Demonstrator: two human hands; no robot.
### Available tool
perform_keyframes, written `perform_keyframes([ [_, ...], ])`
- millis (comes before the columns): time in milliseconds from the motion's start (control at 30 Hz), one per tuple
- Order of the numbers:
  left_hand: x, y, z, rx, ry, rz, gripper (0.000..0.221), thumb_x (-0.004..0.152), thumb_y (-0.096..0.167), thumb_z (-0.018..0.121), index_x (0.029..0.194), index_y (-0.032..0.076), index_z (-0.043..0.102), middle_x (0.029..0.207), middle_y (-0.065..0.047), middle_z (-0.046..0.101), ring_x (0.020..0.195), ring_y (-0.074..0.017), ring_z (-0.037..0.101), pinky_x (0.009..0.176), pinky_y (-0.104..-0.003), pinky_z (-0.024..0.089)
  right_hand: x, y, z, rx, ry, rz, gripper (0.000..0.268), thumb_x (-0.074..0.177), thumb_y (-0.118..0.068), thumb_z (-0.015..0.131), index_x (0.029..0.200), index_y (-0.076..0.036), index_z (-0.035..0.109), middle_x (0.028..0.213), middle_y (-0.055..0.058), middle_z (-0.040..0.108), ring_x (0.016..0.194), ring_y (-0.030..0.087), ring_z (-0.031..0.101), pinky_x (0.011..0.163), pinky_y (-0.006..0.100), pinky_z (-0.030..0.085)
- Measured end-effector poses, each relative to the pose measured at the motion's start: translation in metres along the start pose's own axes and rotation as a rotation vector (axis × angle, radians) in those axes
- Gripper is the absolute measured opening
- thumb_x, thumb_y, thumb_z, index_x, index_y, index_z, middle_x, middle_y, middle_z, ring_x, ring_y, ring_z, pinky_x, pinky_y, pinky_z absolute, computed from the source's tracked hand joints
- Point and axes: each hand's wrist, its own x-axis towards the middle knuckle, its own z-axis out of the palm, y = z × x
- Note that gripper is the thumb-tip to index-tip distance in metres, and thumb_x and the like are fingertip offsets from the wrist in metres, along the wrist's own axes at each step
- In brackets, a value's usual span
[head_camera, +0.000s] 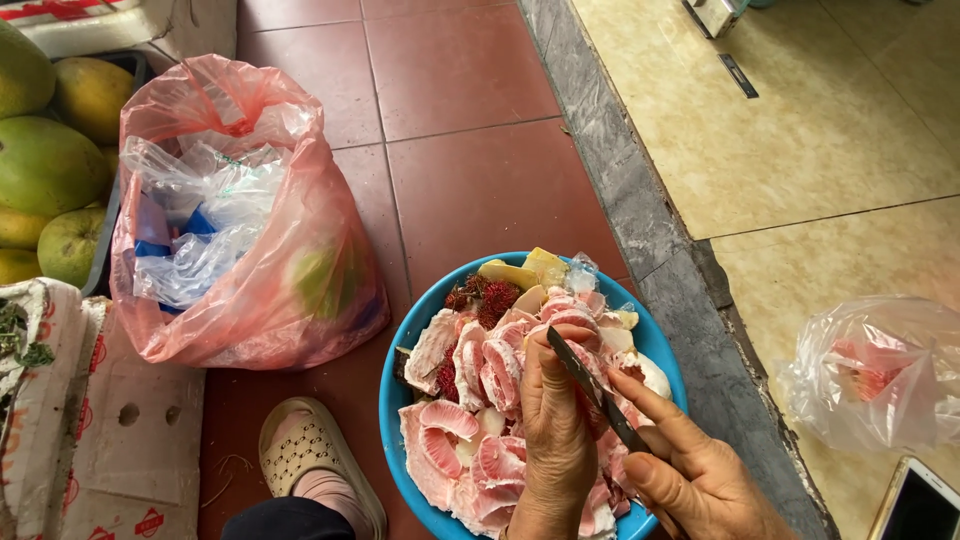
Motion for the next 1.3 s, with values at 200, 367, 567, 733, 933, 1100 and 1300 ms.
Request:
perform_keyframes([
  [200,0.0,-0.006,-0.001,-0.055,0.004,0.027,0.054,0.093,0.062,0.051,0.106,0.011,0.064,0.107,-0.007,0.063,0.094,-0.0147,0.056,0.082,-0.028,0.044,0.002,-0.006,0.005,0.031,-0.068,-0.092,0.076,0.087,-0.029,0.068,0.159,-0.023,0.044,0.171,0.003,0.043,0.156,0.015,0.037,0.119,0.031,0.026],
  [367,-0.002,-0.012,-0.005,-0.136,-0.007,-0.058,0.048,0.093,0.059,0.055,0.103,0.012,0.063,0.082,-0.001,0.055,0.057,-0.0075,0.045,0.051,-0.022,0.036,0.007,-0.008,0.002,-0.124,-0.059,-0.095,0.076,0.087,-0.033,0.066,0.159,-0.027,0.042,0.168,-0.002,0.048,0.152,0.011,0.045,0.115,0.026,0.034],
  [567,-0.005,-0.021,-0.009,-0.237,-0.058,-0.066,0.046,0.096,0.054,0.057,0.105,0.009,0.06,0.063,0.002,0.049,0.048,-0.0056,0.042,0.043,-0.021,0.036,0.005,-0.014,0.01,-0.028,-0.027,-0.105,0.067,0.088,-0.026,0.069,0.153,-0.023,0.057,0.115,0.008,0.068,0.09,0.014,0.05,0.072,0.03,0.04],
  [733,-0.005,-0.024,-0.012,-0.145,-0.062,-0.033,0.05,0.095,0.057,0.057,0.102,0.008,0.063,0.067,0.003,0.05,0.054,-0.0061,0.041,0.049,-0.022,0.031,0.008,-0.006,0.014,0.235,-0.081,-0.279,0.06,0.09,-0.019,0.071,0.146,-0.008,0.055,0.16,0.02,0.056,0.15,0.025,0.05,0.117,0.039,0.039],
  [933,0.001,-0.025,-0.022,-0.101,-0.272,-0.047,0.041,0.099,0.049,0.059,0.102,0.008,0.063,0.068,0.001,0.053,0.055,-0.0071,0.044,0.05,-0.024,0.034,-0.001,0.005,-0.015,0.308,-0.001,-0.155,0.048,0.087,-0.008,0.074,0.133,0.003,0.072,0.078,0.023,0.073,0.041,0.011,0.038,0.036,0.024,0.025],
  [1100,0.001,-0.013,-0.026,-0.032,-0.414,-0.114,0.04,0.099,0.05,0.062,0.104,0.01,0.064,0.073,0.0,0.06,0.056,-0.007,0.048,0.053,-0.023,0.039,-0.004,-0.03,-0.027,0.419,-0.132,-0.25,0.051,0.09,-0.009,0.072,0.139,0.004,0.067,0.064,0.016,0.053,0.045,0.019,0.05,0.045,0.029,0.04],
  [1300,0.01,-0.019,-0.034,-0.222,-0.337,-0.178,0.03,0.101,0.041,0.065,0.101,0.011,0.064,0.08,-0.002,0.06,0.063,-0.0106,0.058,0.058,-0.024,0.051,0.006,-0.046,-0.061,0.457,-0.026,-0.506,0.036,0.095,-0.026,0.08,0.123,-0.004,0.071,0.067,0.014,0.059,0.041,0.015,0.047,0.035,0.025,0.036],
])
